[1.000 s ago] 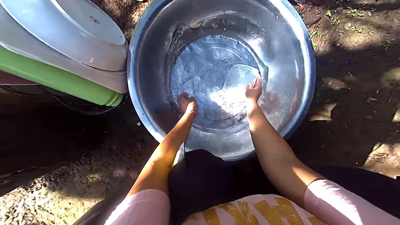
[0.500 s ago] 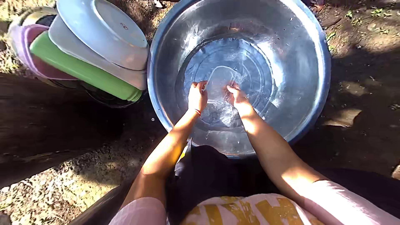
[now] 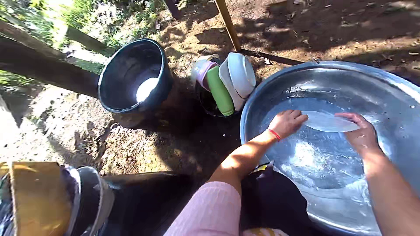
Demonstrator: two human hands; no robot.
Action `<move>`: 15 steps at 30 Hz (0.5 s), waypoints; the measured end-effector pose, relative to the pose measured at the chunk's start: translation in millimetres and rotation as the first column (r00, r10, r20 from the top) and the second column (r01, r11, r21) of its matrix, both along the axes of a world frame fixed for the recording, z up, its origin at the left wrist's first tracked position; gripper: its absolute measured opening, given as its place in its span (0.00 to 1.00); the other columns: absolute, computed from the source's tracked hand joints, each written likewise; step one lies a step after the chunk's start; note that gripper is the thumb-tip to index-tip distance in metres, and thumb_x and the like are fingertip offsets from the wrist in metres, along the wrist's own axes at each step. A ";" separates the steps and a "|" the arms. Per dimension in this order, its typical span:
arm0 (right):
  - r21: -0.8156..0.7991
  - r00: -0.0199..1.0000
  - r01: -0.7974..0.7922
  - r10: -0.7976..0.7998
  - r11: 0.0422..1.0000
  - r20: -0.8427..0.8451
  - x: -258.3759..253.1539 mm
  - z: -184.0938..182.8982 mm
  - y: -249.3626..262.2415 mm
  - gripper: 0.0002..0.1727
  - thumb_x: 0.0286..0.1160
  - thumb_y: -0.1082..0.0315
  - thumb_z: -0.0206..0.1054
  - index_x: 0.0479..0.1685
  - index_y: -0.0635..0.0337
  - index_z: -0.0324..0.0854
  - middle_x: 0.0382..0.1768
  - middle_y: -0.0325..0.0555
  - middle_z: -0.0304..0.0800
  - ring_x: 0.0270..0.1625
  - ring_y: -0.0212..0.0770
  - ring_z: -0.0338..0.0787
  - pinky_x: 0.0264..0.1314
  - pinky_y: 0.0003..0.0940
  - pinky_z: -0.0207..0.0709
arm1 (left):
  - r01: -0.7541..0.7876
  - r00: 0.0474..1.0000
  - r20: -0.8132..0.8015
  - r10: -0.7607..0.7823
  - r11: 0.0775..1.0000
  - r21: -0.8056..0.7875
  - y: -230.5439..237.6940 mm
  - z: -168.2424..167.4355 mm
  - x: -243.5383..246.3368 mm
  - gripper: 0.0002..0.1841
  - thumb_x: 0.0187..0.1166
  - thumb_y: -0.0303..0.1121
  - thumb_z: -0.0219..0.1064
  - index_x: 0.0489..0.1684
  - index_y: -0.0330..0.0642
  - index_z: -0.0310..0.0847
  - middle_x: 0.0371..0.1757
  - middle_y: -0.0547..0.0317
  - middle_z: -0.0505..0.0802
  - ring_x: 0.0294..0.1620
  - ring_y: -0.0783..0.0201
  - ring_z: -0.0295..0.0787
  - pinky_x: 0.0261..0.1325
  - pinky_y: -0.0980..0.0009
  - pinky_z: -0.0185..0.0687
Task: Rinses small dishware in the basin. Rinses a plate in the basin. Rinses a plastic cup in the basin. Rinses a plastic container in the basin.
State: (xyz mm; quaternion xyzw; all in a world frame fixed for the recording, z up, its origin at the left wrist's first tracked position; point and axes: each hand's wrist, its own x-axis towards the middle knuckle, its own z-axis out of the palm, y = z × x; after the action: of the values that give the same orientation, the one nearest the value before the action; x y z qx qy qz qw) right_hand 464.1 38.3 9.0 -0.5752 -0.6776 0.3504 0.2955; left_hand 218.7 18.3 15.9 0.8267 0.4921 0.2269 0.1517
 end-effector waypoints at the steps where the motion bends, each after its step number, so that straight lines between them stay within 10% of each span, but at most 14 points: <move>1: -0.130 0.997 -0.019 0.028 0.991 0.071 4.1 -2.5 -3.9 0.30 0.74 0.80 0.68 0.78 0.73 0.71 0.76 0.76 0.73 0.71 0.66 0.81 0.74 0.57 0.74 | 0.025 0.999 -0.037 -0.027 0.998 -0.054 0.1 1.6 -2.6 0.13 0.80 0.25 0.66 0.59 0.38 0.90 0.58 0.41 0.93 0.64 0.43 0.89 0.68 0.48 0.81; 7: -0.516 0.914 -0.059 0.254 0.855 0.316 42.5 -41.1 -25.2 0.35 0.77 0.76 0.71 0.84 0.73 0.64 0.76 0.85 0.69 0.77 0.81 0.71 0.79 0.72 0.62 | -0.031 0.989 0.145 -0.011 0.957 0.288 -33.9 93.5 -65.6 0.12 0.73 0.21 0.71 0.51 0.37 0.94 0.46 0.41 0.95 0.52 0.43 0.92 0.55 0.50 0.86; 11: -0.597 0.924 -0.021 0.244 0.802 0.295 48.7 -47.7 -34.1 0.31 0.80 0.75 0.68 0.82 0.72 0.67 0.72 0.82 0.74 0.75 0.75 0.76 0.78 0.68 0.65 | -0.388 0.920 0.246 0.305 0.627 0.675 -66.0 188.2 -186.5 0.11 0.75 0.23 0.69 0.51 0.35 0.94 0.42 0.41 0.94 0.46 0.49 0.91 0.52 0.58 0.85; 15: -0.609 0.937 -0.003 0.215 0.793 0.274 40.7 -56.0 -33.5 0.29 0.80 0.77 0.67 0.81 0.72 0.68 0.72 0.80 0.75 0.74 0.72 0.78 0.78 0.64 0.66 | -0.765 0.456 0.129 0.880 0.314 0.562 -93.2 245.9 -328.8 0.19 0.85 0.31 0.58 0.67 0.35 0.85 0.62 0.29 0.88 0.67 0.36 0.84 0.70 0.47 0.77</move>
State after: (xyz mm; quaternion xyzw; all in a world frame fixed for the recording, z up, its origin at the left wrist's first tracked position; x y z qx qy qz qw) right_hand 504.8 4.8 -47.0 -0.6485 -0.6035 0.4622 -0.0403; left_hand -110.1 -74.9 261.7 0.4794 0.7691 0.3169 -0.2798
